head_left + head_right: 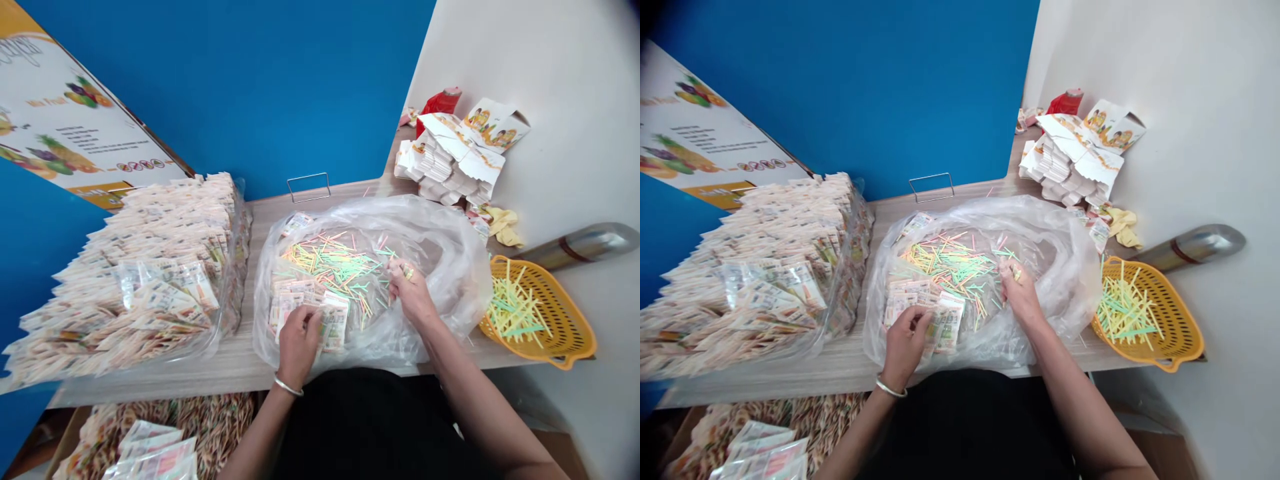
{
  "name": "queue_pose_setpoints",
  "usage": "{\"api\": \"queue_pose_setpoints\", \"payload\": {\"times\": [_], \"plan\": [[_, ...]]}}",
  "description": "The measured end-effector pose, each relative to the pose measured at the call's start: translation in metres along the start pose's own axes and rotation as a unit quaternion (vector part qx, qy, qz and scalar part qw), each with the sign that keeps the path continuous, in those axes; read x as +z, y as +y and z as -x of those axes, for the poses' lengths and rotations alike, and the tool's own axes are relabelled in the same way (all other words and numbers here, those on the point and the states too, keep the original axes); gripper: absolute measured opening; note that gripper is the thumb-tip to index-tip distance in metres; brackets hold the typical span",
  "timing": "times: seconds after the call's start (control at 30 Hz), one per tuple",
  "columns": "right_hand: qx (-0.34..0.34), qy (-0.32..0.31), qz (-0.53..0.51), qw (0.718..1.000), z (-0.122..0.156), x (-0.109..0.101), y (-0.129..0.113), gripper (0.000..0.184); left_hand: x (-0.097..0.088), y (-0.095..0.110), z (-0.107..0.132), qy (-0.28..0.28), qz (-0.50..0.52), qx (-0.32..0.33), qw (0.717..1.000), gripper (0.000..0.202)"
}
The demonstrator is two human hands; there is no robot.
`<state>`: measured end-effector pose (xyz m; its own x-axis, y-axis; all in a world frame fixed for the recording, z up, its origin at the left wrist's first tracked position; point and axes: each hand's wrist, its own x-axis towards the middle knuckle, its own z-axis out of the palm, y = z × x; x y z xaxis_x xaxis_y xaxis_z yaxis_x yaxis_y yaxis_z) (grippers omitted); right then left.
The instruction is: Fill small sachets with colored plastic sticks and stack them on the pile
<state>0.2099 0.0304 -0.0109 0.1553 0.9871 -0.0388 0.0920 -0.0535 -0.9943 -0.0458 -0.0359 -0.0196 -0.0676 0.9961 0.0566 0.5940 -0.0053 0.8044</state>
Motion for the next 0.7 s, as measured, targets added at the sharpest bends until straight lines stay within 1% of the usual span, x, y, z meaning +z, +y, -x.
{"api": "queue_pose_setpoints", "payload": {"times": [0.1,0.17,0.23,0.3,0.33,0.37,0.4,0.47,0.5,0.53,0.57,0.6,0.7], "plan": [[-0.022,-0.072,0.076,0.994,0.016,0.017,-0.003,0.029,-0.013,-0.013,-0.001,0.063,0.035,-0.053,0.996,0.022],[-0.036,-0.136,0.141,0.98,0.025,0.031,-0.001,0.024,-0.022,-0.023,-0.005,0.119,0.035,-0.073,0.99,0.024],[-0.034,-0.178,0.235,0.955,0.031,0.048,0.003,0.023,-0.029,-0.03,-0.01,0.166,0.008,-0.062,0.984,0.032],[-0.021,-0.196,0.35,0.916,0.035,0.064,0.007,0.028,-0.031,-0.031,-0.01,0.195,-0.062,-0.009,0.979,0.04],[-0.017,-0.199,0.402,0.894,0.035,0.071,0.01,0.029,-0.03,-0.029,-0.009,0.196,-0.102,0.031,0.975,0.039],[-0.019,-0.202,0.441,0.874,0.035,0.076,0.012,0.028,-0.027,-0.027,-0.005,0.182,-0.134,0.078,0.971,0.032],[-0.026,-0.206,0.465,0.86,0.034,0.079,0.014,0.026,-0.023,-0.024,0.0,0.149,-0.156,0.124,0.969,0.024],[-0.051,-0.217,0.482,0.848,0.032,0.079,0.017,0.022,-0.014,-0.021,0.01,0.046,-0.178,0.197,0.963,0.012],[-0.063,-0.221,0.482,0.846,0.031,0.076,0.018,0.022,-0.01,-0.022,0.015,-0.001,-0.188,0.215,0.958,0.01],[-0.072,-0.224,0.478,0.846,0.03,0.072,0.018,0.022,-0.006,-0.023,0.019,-0.031,-0.198,0.219,0.955,0.011],[-0.08,-0.224,0.471,0.849,0.029,0.067,0.017,0.023,-0.003,-0.026,0.022,-0.039,-0.205,0.211,0.955,0.011],[-0.084,-0.221,0.459,0.857,0.03,0.062,0.015,0.024,-0.002,-0.028,0.023,-0.027,-0.202,0.197,0.959,0.012],[-0.093,-0.212,0.383,0.894,0.032,0.047,0.005,0.025,-0.001,-0.028,0.019,0.046,-0.136,0.15,0.978,0.013]]}}
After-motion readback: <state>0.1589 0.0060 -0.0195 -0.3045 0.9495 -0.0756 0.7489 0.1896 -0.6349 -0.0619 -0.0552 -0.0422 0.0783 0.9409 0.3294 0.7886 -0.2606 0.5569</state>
